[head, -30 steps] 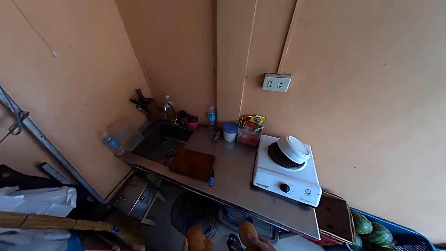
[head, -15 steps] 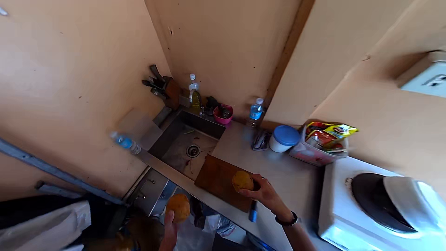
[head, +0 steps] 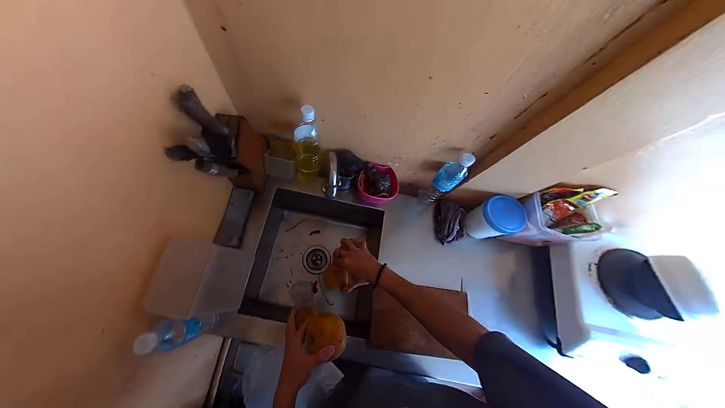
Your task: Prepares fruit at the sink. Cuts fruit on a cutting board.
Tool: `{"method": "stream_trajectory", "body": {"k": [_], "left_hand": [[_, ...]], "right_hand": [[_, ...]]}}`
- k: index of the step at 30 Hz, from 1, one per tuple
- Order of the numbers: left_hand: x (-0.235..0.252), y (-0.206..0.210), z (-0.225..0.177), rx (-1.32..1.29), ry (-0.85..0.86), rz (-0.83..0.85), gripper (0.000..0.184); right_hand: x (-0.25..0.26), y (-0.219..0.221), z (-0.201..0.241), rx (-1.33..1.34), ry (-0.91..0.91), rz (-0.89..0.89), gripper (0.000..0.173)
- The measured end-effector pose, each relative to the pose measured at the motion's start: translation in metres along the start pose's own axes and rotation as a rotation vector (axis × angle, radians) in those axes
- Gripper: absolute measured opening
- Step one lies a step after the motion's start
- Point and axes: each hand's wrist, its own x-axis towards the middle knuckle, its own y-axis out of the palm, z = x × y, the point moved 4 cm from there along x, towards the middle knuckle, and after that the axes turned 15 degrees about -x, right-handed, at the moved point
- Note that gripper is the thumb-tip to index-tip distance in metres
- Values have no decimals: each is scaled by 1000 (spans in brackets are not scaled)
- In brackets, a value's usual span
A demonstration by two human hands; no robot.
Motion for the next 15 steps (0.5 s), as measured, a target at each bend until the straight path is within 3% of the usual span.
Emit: {"method": "stream_trajectory", "body": {"k": [6,11,13,15], "left_hand": [[41,-1,-14,16,6,87,119],[105,44,-60,299,101,285,105],[130,57,-64,358,108,331,103],[152,59,-53,456,87,360,101]], "right_hand": [[-52,-31,-31,173,331,-133,92],[-120,-14,-89,478,851,-277,93],[-127,-1,-102,530,915,-271,92],[-116,-5,-98,503,851,-246,91]]}}
